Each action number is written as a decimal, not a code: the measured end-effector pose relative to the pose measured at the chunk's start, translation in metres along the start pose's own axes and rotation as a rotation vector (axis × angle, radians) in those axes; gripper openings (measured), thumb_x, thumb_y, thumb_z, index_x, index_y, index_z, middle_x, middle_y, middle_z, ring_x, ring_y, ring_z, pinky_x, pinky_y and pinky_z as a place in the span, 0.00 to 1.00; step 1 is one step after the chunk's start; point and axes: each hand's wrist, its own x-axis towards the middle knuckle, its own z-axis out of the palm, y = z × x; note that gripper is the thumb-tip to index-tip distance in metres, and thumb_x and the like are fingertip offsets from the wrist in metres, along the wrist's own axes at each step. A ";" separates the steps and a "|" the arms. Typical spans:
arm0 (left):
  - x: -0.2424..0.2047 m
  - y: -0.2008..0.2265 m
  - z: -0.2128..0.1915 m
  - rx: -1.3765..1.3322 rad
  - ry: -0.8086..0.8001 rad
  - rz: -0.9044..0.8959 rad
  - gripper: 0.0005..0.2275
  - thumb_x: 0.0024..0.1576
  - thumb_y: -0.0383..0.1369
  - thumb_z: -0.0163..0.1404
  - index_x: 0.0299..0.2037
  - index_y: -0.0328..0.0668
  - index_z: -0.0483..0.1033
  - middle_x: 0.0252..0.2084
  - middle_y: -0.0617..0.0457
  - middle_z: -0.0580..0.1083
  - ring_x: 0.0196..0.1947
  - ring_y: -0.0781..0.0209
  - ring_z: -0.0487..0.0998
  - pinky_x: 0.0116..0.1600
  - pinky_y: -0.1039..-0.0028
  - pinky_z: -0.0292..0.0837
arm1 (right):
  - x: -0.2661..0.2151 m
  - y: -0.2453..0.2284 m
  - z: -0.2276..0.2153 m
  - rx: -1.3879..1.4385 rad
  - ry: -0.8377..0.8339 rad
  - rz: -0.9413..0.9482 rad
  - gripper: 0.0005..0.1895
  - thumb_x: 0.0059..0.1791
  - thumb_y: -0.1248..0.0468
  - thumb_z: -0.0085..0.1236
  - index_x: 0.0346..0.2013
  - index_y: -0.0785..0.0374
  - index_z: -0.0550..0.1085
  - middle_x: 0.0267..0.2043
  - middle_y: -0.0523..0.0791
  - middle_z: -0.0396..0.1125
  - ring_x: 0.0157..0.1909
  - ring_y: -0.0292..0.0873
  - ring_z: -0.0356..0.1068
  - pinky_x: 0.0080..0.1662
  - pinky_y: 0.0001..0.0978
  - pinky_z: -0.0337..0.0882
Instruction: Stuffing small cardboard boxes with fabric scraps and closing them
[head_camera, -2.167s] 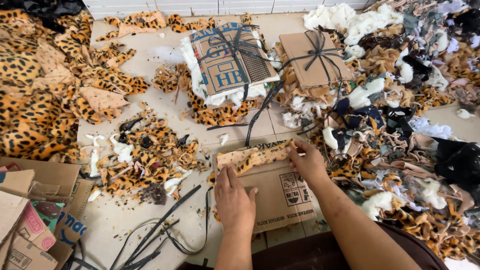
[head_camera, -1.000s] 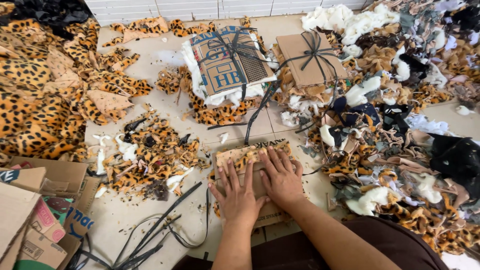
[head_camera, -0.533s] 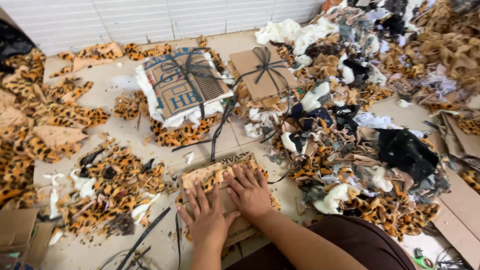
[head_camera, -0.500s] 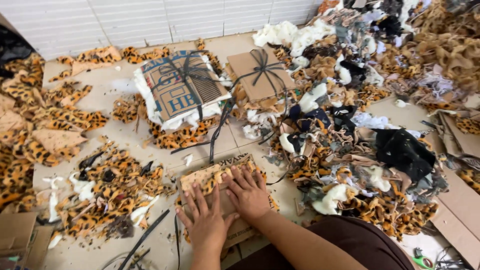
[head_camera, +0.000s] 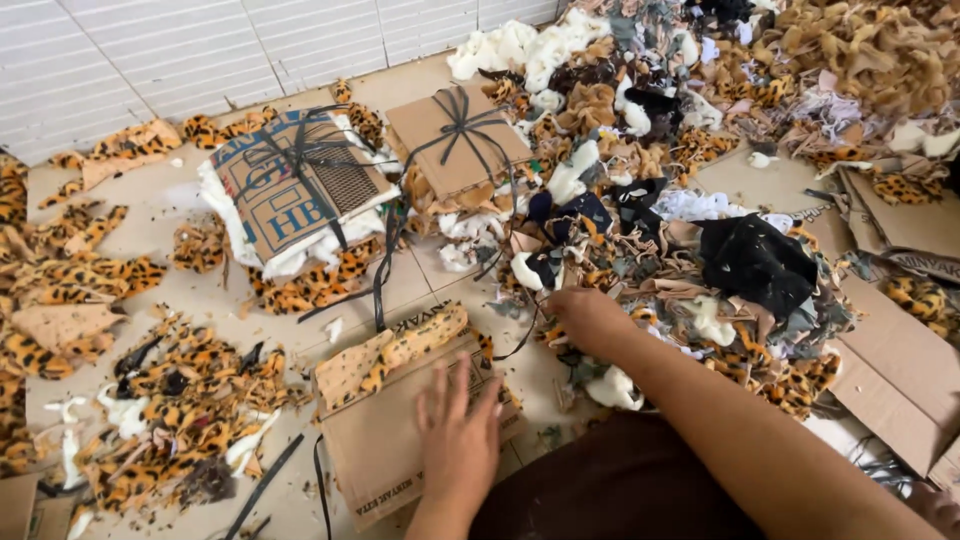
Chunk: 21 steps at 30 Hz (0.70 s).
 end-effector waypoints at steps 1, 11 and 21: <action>0.008 0.005 0.007 0.008 -0.007 0.003 0.19 0.65 0.42 0.40 0.67 0.66 0.66 0.78 0.46 0.44 0.74 0.34 0.42 0.71 0.37 0.36 | 0.013 0.027 0.015 0.011 -0.002 0.001 0.16 0.57 0.66 0.42 0.54 0.53 0.76 0.52 0.47 0.75 0.44 0.46 0.79 0.45 0.37 0.83; 0.162 0.025 0.060 -0.268 -0.223 -0.380 0.20 0.68 0.30 0.37 0.71 0.43 0.62 0.69 0.39 0.64 0.64 0.39 0.71 0.56 0.54 0.79 | 0.041 0.107 0.050 0.083 0.383 -0.057 0.09 0.49 0.57 0.53 0.42 0.41 0.78 0.43 0.43 0.72 0.51 0.54 0.75 0.50 0.49 0.77; 0.222 0.047 0.061 -0.324 -0.207 -0.501 0.11 0.59 0.41 0.54 0.44 0.45 0.80 0.46 0.49 0.78 0.51 0.47 0.79 0.49 0.60 0.78 | -0.031 0.074 -0.042 1.146 0.801 0.088 0.10 0.53 0.63 0.54 0.45 0.60 0.79 0.31 0.48 0.75 0.36 0.41 0.72 0.42 0.33 0.71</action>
